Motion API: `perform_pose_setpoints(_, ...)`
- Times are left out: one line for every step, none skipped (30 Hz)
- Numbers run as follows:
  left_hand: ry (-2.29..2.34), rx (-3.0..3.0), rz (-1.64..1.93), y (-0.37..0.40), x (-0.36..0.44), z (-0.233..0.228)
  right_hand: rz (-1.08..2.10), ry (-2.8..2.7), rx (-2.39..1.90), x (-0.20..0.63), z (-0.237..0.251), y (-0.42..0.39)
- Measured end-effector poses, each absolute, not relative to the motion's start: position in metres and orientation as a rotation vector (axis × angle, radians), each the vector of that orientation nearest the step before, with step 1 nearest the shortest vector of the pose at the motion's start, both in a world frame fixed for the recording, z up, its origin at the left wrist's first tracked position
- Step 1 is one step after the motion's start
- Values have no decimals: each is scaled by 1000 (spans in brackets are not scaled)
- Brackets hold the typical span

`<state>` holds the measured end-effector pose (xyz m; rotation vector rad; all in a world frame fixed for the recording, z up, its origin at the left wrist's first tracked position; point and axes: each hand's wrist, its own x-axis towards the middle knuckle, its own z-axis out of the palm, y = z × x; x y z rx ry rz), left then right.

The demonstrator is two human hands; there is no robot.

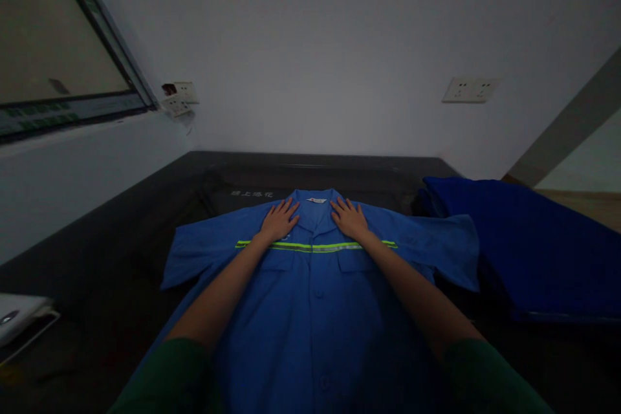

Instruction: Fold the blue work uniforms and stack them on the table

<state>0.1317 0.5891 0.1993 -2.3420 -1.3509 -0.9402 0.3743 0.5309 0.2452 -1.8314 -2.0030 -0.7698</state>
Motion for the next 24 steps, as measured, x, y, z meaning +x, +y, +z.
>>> perform_pose_setpoints(-1367,-2339,-928,590,133,202,-771,-2007,-1833,375,247,534)
perform_pose_setpoints(-1374,-2339,-923,592,134,205,-773,-2009,-1832,376,248,536)
perform_pose_setpoints(-1377,-2339,-922,595,134,208,-775,-2010,-1829,377,250,539)
perform_pose_setpoints(-1376,-2340,-923,598,134,210,-776,-2012,-1826,378,251,541)
perform_pose_setpoints(-1372,-2344,-926,601,133,211,-778,-2014,-1822,379,252,543)
perform_pose_setpoints(-1365,-2349,-929,604,133,212,-781,-2015,-1817,379,253,544)
perform_pose_setpoints(-1357,-2355,-934,607,132,212,-786,-2015,-1811,380,254,545)
perform_pose_setpoints(-1348,-2362,-944,609,132,212,-792,-2014,-1802,380,255,545)
perform_pose_setpoints(-1335,-2366,-966,610,132,213,-798,-2009,-1788,379,255,545)
perform_pose_setpoints(-1315,-2359,-1011,610,132,213,-806,-1997,-1763,378,256,543)
perform_pose_setpoints(-1286,-2336,-1081,608,132,214,-819,-1977,-1725,376,257,540)
perform_pose_setpoints(-1247,-2294,-1176,605,132,215,-834,-1951,-1676,374,257,537)
perform_pose_setpoints(-1197,-2236,-1288,599,130,217,-846,-1917,-1616,372,258,531)
perform_pose_setpoints(-1139,-2170,-1405,591,128,219,-848,-1882,-1547,370,258,524)
perform_pose_setpoints(-1074,-2112,-1513,580,123,220,-838,-1853,-1470,369,258,514)
perform_pose_setpoints(-1006,-2077,-1605,566,117,220,-810,-1835,-1390,368,256,501)
perform_pose_setpoints(-942,-2074,-1679,549,109,218,-764,-1833,-1308,369,254,485)
perform_pose_setpoints(-894,-2098,-1742,528,98,214,-697,-1852,-1231,372,250,465)
perform_pose_setpoints(-864,-2146,-1798,505,86,207,-612,-1886,-1165,376,245,442)
perform_pose_setpoints(-869,-2205,-1847,479,72,197,-505,-1936,-1117,382,239,414)
perform_pose_setpoints(-923,-2258,-1912,452,57,184,-373,-2002,-1098,391,232,383)
perform_pose_setpoints(-1004,-2301,-1974,423,42,168,-218,-2052,-1119,401,223,349)
perform_pose_setpoints(-1107,-2286,-2032,395,26,150,-66,-2080,-1179,413,213,314)
perform_pose_setpoints(-1244,-2215,-2078,368,12,128,86,-2088,-1277,426,200,278)
